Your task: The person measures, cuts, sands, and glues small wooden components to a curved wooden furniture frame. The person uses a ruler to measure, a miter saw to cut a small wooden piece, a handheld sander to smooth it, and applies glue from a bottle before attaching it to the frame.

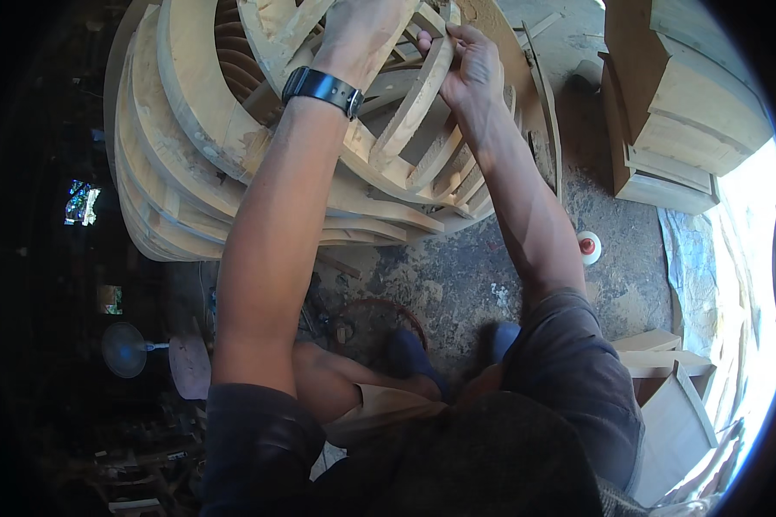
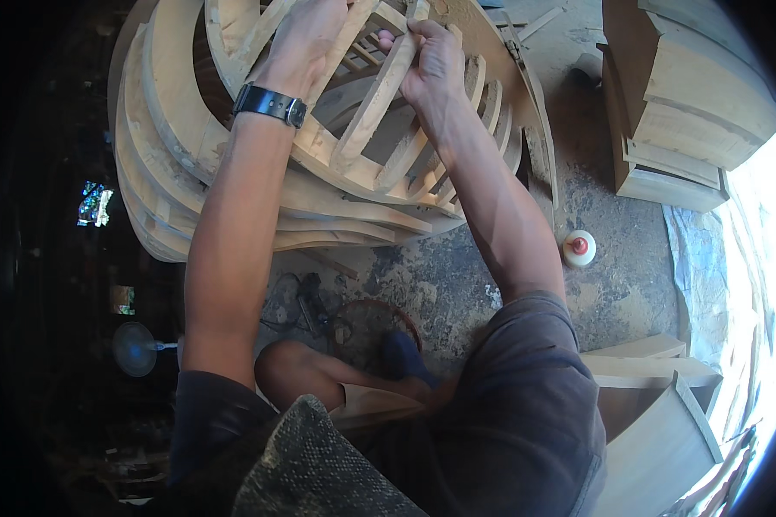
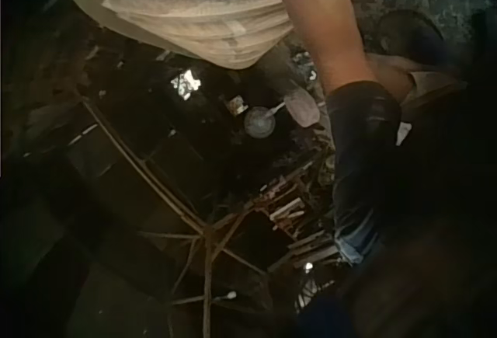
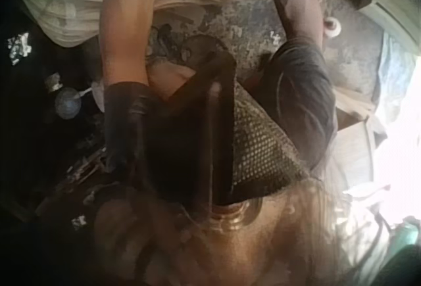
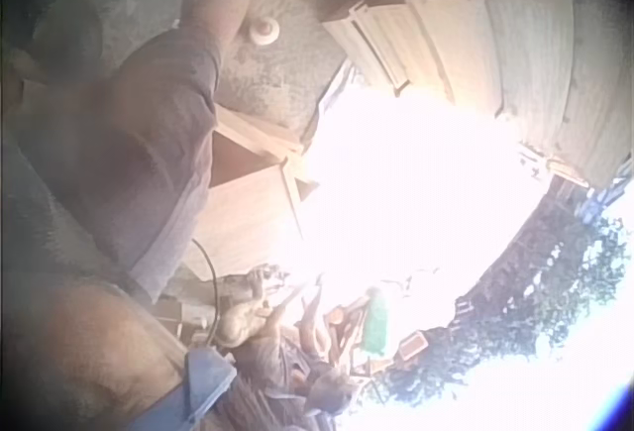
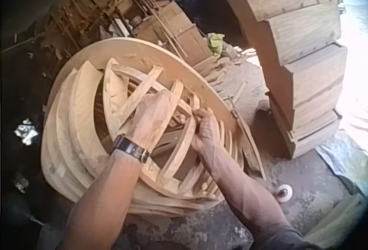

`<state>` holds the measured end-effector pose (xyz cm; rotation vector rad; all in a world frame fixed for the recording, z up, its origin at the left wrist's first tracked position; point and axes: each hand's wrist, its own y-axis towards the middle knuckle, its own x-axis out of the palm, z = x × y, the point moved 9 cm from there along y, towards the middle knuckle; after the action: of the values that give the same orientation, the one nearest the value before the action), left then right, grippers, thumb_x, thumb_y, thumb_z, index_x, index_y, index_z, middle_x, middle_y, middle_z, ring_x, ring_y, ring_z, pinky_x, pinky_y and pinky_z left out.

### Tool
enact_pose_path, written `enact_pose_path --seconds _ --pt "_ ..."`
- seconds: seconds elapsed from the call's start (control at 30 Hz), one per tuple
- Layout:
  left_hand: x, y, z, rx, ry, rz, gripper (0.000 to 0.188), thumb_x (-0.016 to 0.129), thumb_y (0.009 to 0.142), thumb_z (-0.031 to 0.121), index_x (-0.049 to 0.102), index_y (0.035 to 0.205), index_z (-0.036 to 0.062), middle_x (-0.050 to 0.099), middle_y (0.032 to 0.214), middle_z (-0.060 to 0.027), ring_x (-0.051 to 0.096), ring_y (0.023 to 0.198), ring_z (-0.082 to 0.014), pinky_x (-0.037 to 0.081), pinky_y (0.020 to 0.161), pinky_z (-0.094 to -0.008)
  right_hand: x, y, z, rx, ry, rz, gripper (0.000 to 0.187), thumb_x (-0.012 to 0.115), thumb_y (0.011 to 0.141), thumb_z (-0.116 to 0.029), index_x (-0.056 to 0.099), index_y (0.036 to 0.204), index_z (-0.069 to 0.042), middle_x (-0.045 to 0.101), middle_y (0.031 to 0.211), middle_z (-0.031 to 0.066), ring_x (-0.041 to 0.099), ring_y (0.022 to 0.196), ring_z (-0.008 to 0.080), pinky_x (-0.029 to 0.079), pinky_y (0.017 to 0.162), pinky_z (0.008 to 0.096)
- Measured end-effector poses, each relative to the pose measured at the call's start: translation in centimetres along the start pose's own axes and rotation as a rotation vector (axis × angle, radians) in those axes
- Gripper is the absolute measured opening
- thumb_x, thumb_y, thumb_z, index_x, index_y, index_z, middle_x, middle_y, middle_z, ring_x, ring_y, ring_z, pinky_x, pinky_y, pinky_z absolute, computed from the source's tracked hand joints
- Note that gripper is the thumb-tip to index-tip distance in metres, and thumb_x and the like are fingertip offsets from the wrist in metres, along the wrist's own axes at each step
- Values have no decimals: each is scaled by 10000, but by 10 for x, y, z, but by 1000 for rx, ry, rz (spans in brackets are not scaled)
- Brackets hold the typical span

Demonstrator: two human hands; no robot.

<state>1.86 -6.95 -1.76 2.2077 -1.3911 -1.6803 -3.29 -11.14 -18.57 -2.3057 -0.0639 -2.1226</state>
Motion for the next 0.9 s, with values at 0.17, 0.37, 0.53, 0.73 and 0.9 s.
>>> enact_pose_path --seconds 0.17,0.37,0.53,0.73,0.9 --pt "1 -3 1 -42 -74 17 74 547 962 72 616 945 52 650 757 -187 697 747 -355 536 635 -430 -1 -1 -5 57 -14 0 386 573 958 -64 428 1234 163 599 1043 269 697 874 357 639 798 439" --pt "-8 -3 31 173 455 -27 129 544 946 48 613 1048 85 611 737 -96 699 723 -232 532 601 -361 -1 -7 -28 -130 -420 56 418 571 982 -149 469 1276 130 647 996 213 692 881 285 586 792 406" --pt "-19 -11 50 292 797 77 201 590 902 48 614 1095 100 636 804 -110 701 755 -230 533 602 -336 18 -24 -78 -665 -1156 138 387 611 1025 -261 605 1232 66 691 1020 106 644 894 138 515 819 291" --pt "-52 -39 45 -408 -481 -34 505 726 907 248 534 1312 15 686 1230 -223 723 1027 -282 575 842 -386 70 -43 -58 -743 -1657 -213 315 657 932 -205 615 1158 11 603 1046 228 579 1093 406 470 938 492" --pt "-60 -93 64 -492 -958 202 335 622 1005 162 630 1256 -60 730 1173 -183 684 1133 -221 520 1010 -348 69 -35 -59 -968 -1743 -367 209 673 923 -208 606 976 -17 585 909 205 558 920 415 450 795 507"
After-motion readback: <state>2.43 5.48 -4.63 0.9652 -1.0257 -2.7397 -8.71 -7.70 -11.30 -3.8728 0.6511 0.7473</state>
